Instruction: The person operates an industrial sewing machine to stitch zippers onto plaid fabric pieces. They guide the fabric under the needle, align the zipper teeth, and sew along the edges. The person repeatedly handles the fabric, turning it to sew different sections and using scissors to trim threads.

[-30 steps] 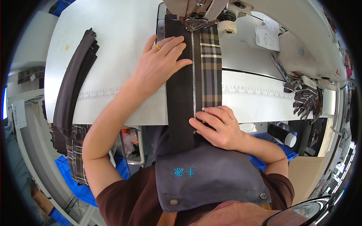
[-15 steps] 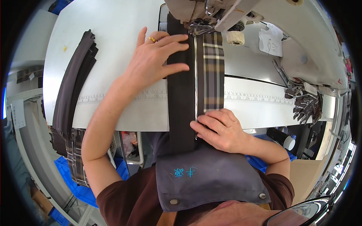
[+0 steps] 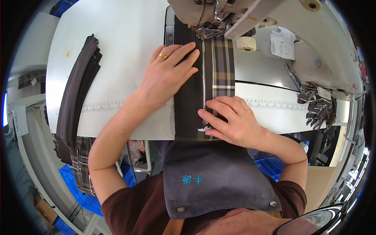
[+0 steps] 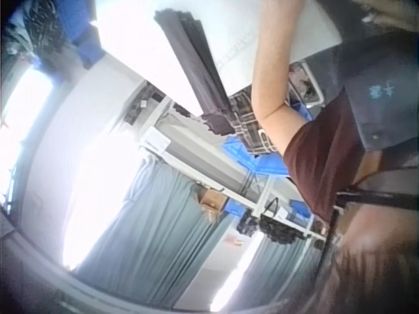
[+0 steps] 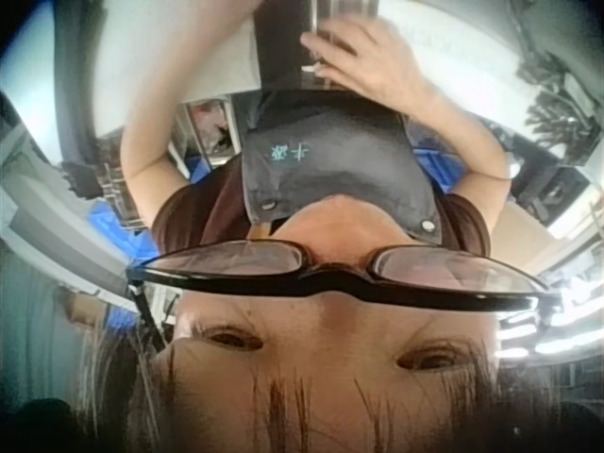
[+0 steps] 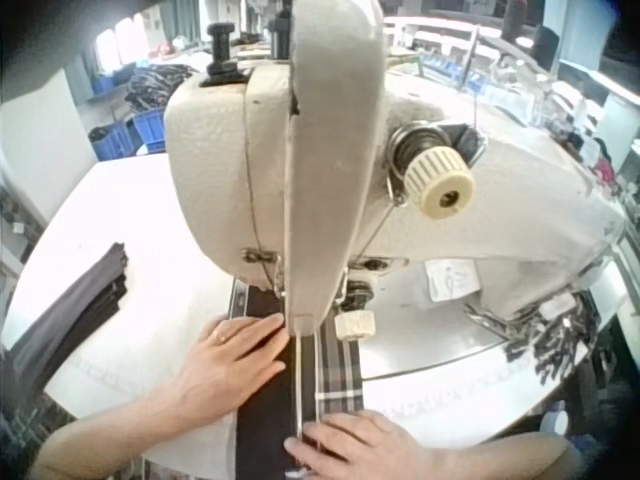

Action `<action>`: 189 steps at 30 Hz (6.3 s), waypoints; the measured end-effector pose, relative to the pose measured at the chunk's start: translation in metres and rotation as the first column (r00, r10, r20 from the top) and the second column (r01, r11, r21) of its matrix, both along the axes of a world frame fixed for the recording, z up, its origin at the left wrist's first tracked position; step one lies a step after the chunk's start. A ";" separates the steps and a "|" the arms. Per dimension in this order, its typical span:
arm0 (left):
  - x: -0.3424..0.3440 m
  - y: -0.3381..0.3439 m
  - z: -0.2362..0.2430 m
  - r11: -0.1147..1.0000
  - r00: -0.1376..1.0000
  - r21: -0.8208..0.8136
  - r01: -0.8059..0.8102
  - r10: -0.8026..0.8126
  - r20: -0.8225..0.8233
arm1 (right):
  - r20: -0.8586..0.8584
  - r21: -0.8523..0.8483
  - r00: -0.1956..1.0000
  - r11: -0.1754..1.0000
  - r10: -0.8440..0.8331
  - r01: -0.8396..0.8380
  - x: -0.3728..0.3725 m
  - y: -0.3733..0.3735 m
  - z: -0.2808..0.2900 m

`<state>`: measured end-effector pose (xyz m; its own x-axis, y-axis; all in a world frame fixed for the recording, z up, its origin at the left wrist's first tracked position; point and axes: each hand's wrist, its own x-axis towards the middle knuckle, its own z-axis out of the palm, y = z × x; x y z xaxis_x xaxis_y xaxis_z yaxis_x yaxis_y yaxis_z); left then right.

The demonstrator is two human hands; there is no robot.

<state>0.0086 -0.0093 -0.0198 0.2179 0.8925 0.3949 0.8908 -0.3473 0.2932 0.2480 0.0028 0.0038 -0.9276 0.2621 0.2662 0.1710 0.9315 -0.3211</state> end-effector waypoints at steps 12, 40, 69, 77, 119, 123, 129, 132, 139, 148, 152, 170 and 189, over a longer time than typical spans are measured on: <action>0.003 0.003 -0.003 0.996 0.998 0.080 0.042 -0.046 0.044 | -0.048 0.037 0.999 0.999 -0.025 0.026 -0.018 0.043 -0.004; -0.007 0.015 0.007 0.992 0.957 -0.006 0.128 -0.122 0.264 | -0.201 0.133 0.978 0.987 -0.059 0.087 -0.038 0.086 -0.012; -0.012 0.037 0.001 0.988 0.952 0.108 0.108 -0.134 0.277 | 0.133 -0.962 0.865 0.147 -0.485 0.231 -0.047 0.114 0.021; -0.011 0.039 0.003 0.991 0.962 0.095 0.099 -0.119 0.247 | 0.107 -0.954 0.856 0.190 -0.506 0.232 -0.053 0.113 0.008; -0.009 0.050 0.003 0.999 0.845 -0.043 -0.027 0.046 0.533 | -0.268 0.019 0.963 0.999 -0.028 0.035 -0.035 0.062 0.004; -0.013 0.051 0.008 0.990 0.803 -0.137 0.038 0.052 0.594 | -0.221 0.194 0.975 0.981 0.024 0.020 -0.039 0.043 -0.016; -0.040 0.071 0.009 0.923 0.728 -0.231 0.308 -0.072 0.682 | -0.460 -0.061 0.881 0.994 -0.109 0.091 -0.082 0.040 -0.007; -0.036 0.065 0.014 0.934 0.755 -0.233 0.270 -0.055 0.653 | -0.467 -0.053 0.880 0.996 -0.084 0.067 -0.073 0.041 -0.005; -0.014 0.054 0.024 0.948 0.786 -0.316 0.034 0.170 0.595 | -0.339 0.091 0.938 0.995 0.066 -0.037 -0.039 0.050 -0.019; -0.018 0.054 0.025 0.941 0.750 -0.321 0.107 0.136 0.648 | -0.226 0.174 0.964 0.979 0.142 -0.103 -0.038 0.052 -0.016; -0.017 0.053 0.022 0.948 0.749 -0.300 0.110 0.120 0.652 | -0.228 0.175 0.963 0.979 0.143 -0.104 -0.038 0.052 -0.015; -0.015 0.051 0.010 0.986 0.859 -0.146 0.076 0.010 0.513 | -0.233 0.171 0.961 0.979 0.146 -0.107 -0.038 0.053 -0.015; -0.024 0.037 0.003 0.982 0.977 0.092 0.167 -0.177 0.120 | -0.174 0.299 0.983 0.947 -0.065 0.115 -0.043 0.106 -0.019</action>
<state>-0.0154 0.0278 -0.0171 0.3090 0.8097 0.4989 0.7730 -0.5195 0.3643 0.2050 0.1083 -0.0148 -0.8426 0.2251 0.4892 0.2289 0.9720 -0.0529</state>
